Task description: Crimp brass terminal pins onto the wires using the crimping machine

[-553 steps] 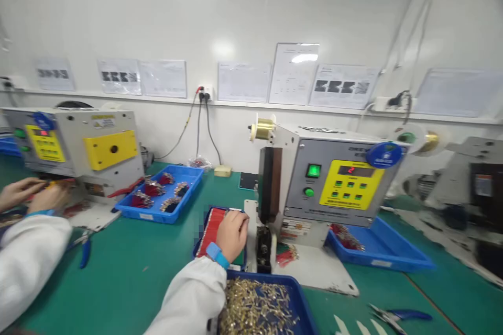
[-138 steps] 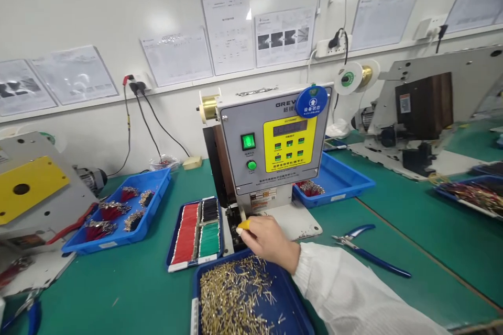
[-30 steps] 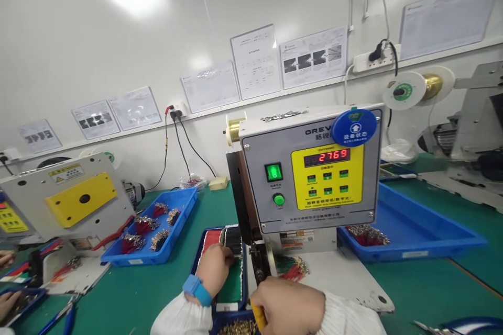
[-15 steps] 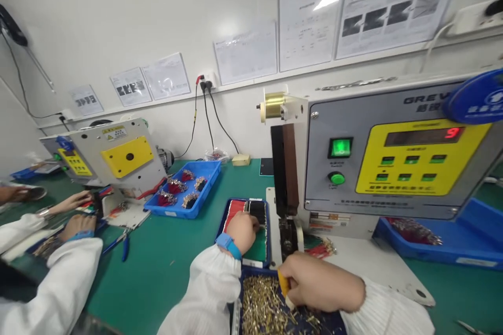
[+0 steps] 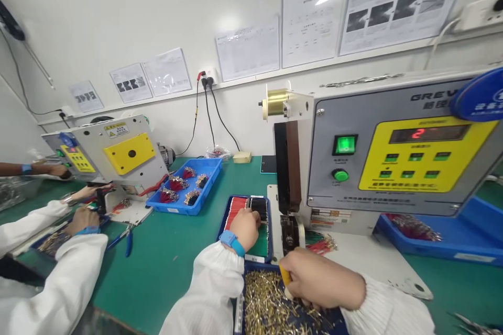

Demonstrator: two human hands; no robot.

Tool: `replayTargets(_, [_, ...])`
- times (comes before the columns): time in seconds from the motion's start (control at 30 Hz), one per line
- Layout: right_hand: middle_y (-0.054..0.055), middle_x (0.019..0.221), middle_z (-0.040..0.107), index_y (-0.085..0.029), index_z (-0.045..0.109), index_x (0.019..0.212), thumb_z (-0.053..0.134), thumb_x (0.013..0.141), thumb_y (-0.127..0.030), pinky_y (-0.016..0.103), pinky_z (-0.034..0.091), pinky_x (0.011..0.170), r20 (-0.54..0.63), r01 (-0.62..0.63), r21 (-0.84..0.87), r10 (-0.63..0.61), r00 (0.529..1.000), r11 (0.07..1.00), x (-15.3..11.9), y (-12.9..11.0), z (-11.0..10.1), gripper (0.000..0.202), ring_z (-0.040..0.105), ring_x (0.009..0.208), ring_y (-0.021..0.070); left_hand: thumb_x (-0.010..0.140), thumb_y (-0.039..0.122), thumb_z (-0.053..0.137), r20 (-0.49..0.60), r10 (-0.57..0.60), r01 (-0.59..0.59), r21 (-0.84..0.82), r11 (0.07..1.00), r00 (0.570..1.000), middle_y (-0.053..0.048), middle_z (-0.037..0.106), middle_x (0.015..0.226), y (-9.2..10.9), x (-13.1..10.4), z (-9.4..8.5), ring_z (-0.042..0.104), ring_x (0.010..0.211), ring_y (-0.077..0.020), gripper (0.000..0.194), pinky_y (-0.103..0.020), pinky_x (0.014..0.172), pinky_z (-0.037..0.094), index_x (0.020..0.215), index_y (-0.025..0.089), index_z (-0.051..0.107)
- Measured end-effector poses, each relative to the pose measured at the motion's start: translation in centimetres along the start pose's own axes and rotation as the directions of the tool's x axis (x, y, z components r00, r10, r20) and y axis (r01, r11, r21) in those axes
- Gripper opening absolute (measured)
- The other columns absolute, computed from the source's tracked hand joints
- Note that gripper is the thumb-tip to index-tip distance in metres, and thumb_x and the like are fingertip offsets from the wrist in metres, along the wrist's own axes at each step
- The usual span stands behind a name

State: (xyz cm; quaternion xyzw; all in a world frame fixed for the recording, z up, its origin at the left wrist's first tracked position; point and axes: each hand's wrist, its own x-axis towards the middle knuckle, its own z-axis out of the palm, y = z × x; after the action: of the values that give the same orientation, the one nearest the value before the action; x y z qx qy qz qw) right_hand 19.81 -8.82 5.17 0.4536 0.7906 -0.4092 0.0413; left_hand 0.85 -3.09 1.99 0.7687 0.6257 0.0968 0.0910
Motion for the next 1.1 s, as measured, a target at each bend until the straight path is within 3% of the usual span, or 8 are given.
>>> replayTargets(0.23, [-0.007,0.05,0.048,-0.017,0.061,0.056,0.078,0.059,-0.012,0.021,0.024,0.043,-0.067,0.078,-0.117,-0.087,0.994,0.99,-0.2,-0.3,-0.7,0.018,0.046,0.048,0.0086,0.086,0.009,0.05,-0.041,-0.009,0.009,-0.009,1.0,0.999,-0.009,0.067,0.096,0.0,0.0,0.0,0.058,0.096,-0.0222,0.018,-0.032,0.083,0.042,0.09,0.015,0.067])
replayTargets(0.4, [-0.007,0.046,0.036,-0.019,0.045,0.047,0.073,0.066,-0.026,0.024,0.019,0.044,-0.156,0.098,-0.194,-0.129,0.979,0.976,-0.2,-0.3,-0.5,0.035,0.038,0.045,0.0095,0.087,0.013,0.053,-0.083,-0.045,0.043,-0.033,0.999,0.995,-0.007,0.068,0.098,-0.3,0.6,0.3,0.059,0.098,-0.0218,0.019,-0.031,0.085,0.043,0.097,0.017,0.069])
replayTargets(0.6, [-0.005,0.044,0.02,-0.019,0.028,0.042,0.069,0.067,-0.03,0.027,0.015,0.047,-0.231,0.095,-0.292,-0.167,0.958,0.952,0.0,-0.3,-0.1,0.048,0.03,0.045,0.0114,0.094,0.017,0.043,-0.128,-0.067,0.064,-0.024,0.998,0.989,-0.01,0.065,0.098,-0.4,1.2,0.5,0.057,0.1,-0.022,0.029,-0.032,0.086,0.042,0.095,0.018,0.072])
replayTargets(0.9, [-0.005,0.043,0.019,-0.021,0.028,0.041,0.07,0.069,-0.032,0.028,0.019,0.048,-0.25,0.07,-0.268,-0.139,0.958,0.961,-0.1,-0.6,-0.2,0.052,0.038,0.048,0.0147,0.084,0.007,0.052,-0.156,-0.036,0.036,-0.005,0.999,0.987,-0.007,0.066,0.09,-0.9,2.1,0.7,0.057,0.091,-0.0213,0.022,-0.03,0.079,0.04,0.079,0.017,0.071])
replayTargets(1.1, [-0.006,0.039,0.015,-0.019,0.022,0.04,0.071,0.069,-0.032,0.028,0.014,0.046,-0.273,0.091,-0.25,-0.161,0.949,0.964,0.1,-0.2,0.2,0.058,0.021,0.041,0.0104,0.087,0.01,0.048,-0.153,-0.021,0.024,0.017,1.0,0.988,-0.008,0.066,0.093,-1.1,2.2,1.1,0.055,0.091,-0.0224,0.025,-0.032,0.079,0.039,0.082,0.017,0.07])
